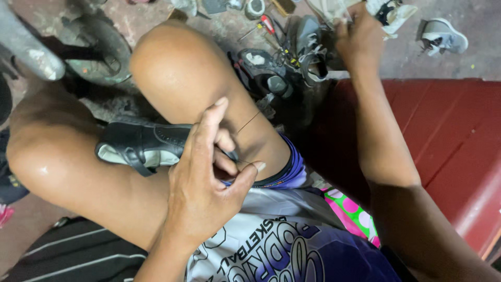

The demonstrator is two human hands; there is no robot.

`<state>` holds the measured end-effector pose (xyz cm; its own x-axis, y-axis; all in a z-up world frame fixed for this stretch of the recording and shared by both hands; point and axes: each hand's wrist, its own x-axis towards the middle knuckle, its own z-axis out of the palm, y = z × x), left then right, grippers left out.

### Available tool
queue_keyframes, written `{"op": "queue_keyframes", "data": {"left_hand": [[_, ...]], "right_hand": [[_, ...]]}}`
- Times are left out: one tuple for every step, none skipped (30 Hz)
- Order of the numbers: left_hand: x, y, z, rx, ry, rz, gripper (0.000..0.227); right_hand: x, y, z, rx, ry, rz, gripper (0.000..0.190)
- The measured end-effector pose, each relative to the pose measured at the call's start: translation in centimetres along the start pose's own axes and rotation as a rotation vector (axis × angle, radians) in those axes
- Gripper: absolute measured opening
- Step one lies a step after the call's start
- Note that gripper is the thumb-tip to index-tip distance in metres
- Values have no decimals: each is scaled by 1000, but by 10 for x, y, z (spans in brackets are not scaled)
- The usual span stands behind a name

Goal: The person sits on the floor and sews a black shoe using a needle and thread. They repeatedly pass the needle through the shoe's upper and pull the thread tight to secure the stitching.

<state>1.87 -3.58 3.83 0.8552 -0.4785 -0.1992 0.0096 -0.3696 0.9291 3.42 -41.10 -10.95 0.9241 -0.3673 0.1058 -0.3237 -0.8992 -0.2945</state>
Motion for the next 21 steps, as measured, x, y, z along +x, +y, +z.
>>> {"op": "queue_keyframes", "data": {"left_hand": [[0,0,-1,-14,0,-6,96],[1,1,-2,-26,-13,-9,96],[2,2,-1,-17,-6,-18,95],[3,3,-1,-10,-11,-26,95],[4,3,-1,-4,-16,-34,94],[5,3,-1,-3,-6,-7,95],[6,4,-1,-1,4,19,95],[6,4,-1,1,17,42,96],[6,4,-1,-4,18,31,96],[5,4,-1,-9,11,19,97],[5,4,-1,-14,5,7,97],[5,4,-1,-15,9,9,96],[5,4,-1,-17,12,10,96],[5,3,-1,-19,11,19,95],[6,3,0,-22,22,30,95],[6,3,1,-25,35,41,94],[5,3,2,-28,48,52,93],[3,2,3,-40,44,87,88],[0,-1,2,-52,39,122,83],[-2,-5,0,-63,32,161,79],[-7,-10,-4,-86,65,188,69]], "right_hand": [[-9,5,-1,21,24,-34,11],[-23,9,-5,40,51,-56,14],[-36,-1,-9,281,-94,48,18],[-54,-24,-15,516,-239,163,26],[-76,-50,-26,919,-377,325,35],[-93,-75,-40,1320,-507,475,45],[-110,-98,-58,1079,-531,165,34],[-121,-117,-73,824,-544,-136,28],[-123,-130,-81,794,-592,-131,28],[-125,-140,-87,764,-639,-120,28],[-126,-147,-89,735,-643,-147,29],[-126,-152,-90,709,-647,-177,29],[-127,-156,-90,683,-651,-206,30],[-127,-158,-90,704,-628,-260,30],[-128,-160,-90,724,-604,-313,30],[-128,-162,-90,744,-581,-368,29],[-130,-163,-89,842,-645,-290,30],[-132,-164,-88,941,-715,-210,31],[-134,-165,-88,1038,-783,-127,32],[-136,-165,-89,1142,-782,-63,34],[-140,-166,-90,1245,-778,1,37]]}}
